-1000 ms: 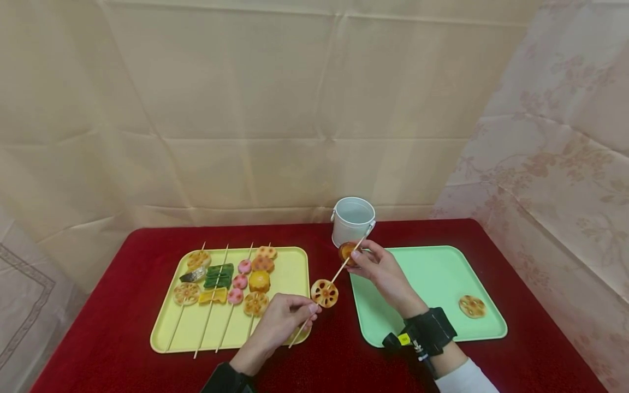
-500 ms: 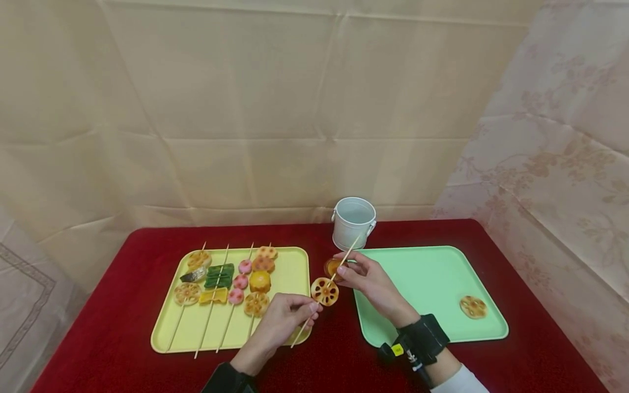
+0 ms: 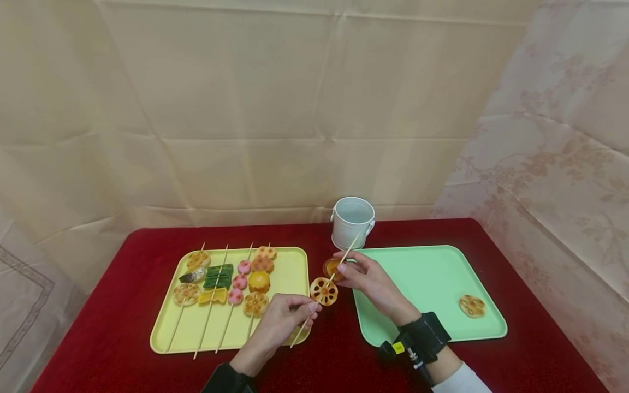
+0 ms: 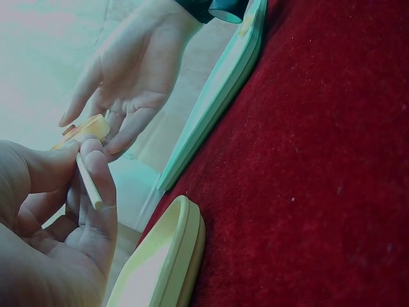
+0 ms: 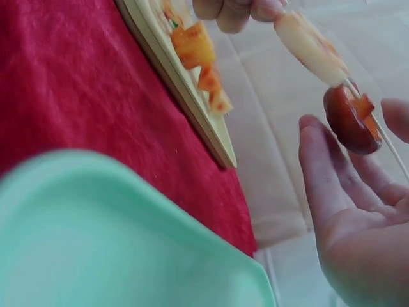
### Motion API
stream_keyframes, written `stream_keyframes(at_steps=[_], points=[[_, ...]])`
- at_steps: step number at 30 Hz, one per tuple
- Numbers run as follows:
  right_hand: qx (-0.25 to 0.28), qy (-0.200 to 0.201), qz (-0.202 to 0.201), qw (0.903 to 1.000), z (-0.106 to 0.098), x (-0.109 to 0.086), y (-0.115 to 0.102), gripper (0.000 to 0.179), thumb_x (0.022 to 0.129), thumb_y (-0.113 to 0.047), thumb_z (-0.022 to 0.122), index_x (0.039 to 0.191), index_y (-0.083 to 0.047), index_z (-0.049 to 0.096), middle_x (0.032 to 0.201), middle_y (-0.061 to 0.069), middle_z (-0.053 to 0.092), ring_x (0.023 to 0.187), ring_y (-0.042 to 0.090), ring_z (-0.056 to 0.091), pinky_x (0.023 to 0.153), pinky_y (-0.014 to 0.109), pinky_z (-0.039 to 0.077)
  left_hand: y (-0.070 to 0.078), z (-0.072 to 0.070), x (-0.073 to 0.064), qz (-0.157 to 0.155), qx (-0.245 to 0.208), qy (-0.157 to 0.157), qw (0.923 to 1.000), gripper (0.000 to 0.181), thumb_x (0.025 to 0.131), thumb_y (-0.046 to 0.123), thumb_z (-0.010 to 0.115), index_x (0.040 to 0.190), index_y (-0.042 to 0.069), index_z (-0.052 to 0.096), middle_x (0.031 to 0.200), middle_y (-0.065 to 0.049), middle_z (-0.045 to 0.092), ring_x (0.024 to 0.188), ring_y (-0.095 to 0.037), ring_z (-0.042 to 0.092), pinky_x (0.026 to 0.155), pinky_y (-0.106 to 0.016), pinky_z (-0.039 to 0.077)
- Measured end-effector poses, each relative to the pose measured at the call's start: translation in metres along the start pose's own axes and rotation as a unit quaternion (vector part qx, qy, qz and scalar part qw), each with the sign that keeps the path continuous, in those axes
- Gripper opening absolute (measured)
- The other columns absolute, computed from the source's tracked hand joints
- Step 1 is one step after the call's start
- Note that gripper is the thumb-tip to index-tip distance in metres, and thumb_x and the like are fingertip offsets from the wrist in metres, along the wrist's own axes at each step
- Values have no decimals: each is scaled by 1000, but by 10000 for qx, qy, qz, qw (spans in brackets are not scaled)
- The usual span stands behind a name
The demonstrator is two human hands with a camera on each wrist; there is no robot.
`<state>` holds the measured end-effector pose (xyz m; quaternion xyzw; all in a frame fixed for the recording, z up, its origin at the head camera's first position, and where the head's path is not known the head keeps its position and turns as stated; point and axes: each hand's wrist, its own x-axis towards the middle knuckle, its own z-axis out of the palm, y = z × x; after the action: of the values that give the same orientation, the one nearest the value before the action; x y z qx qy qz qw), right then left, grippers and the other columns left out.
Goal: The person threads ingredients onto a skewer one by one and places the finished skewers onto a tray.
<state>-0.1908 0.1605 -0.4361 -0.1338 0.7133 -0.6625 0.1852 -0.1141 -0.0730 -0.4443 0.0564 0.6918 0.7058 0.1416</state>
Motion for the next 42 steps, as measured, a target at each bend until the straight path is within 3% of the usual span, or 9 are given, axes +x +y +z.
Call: stream_keyframes(at_steps=[4,10,22,26,31,33,42], points=[[-127,116,-75,9998,-11,-3,-4,54,106,-29,61,145,5,49,137,21,59,117,30,66,98,38,55,0,0,0,-29,-35,25,10000,20,100,3,65,105,-15,73,87,-19,73,70,-9,65,66,-19,54],[-597,330,-285,9973,-36,-12,-9,45,106,-27,60,137,6,56,131,23,65,119,42,64,97,37,55,0,-4,-1,32,-20,65,10000,20,100,1,65,106,-16,72,89,-24,73,70,-9,66,66,-19,54],[-1655,845,-405,9818,-77,-31,-10,36,103,-22,67,128,4,64,124,27,67,105,45,66,83,31,58,0,-10,-1,177,284,210,9992,20,100,4,66,105,-13,74,93,-24,74,73,-8,67,69,-20,55],[-2450,1094,-397,9625,-95,-42,-12,35,101,-23,69,126,3,67,118,20,71,97,37,70,77,30,58,0,-10,0,167,251,244,9992,20,100,4,66,106,-14,73,91,-22,73,73,-9,67,69,-21,56],[-3730,1363,-301,9173,-127,-60,-13,34,102,-29,69,125,-4,71,115,7,74,102,27,67,79,34,54,0,-12,1,201,261,280,9991,20,100,2,65,105,-16,73,87,-22,72,72,-8,65,68,-21,55],[-4005,1359,-195,9060,-139,-67,-15,35,102,-31,68,125,-6,72,116,6,73,107,27,65,82,38,53,0,-13,0,221,275,296,9989,19,100,1,65,105,-16,73,87,-24,72,71,-8,65,68,-21,54],[-4464,1210,400,8857,-177,-94,-13,28,100,-24,71,120,-4,73,109,7,73,101,29,65,75,39,52,1,-14,-1,114,165,424,9989,20,100,3,66,105,-16,73,85,-20,72,70,-10,64,66,-22,54]])
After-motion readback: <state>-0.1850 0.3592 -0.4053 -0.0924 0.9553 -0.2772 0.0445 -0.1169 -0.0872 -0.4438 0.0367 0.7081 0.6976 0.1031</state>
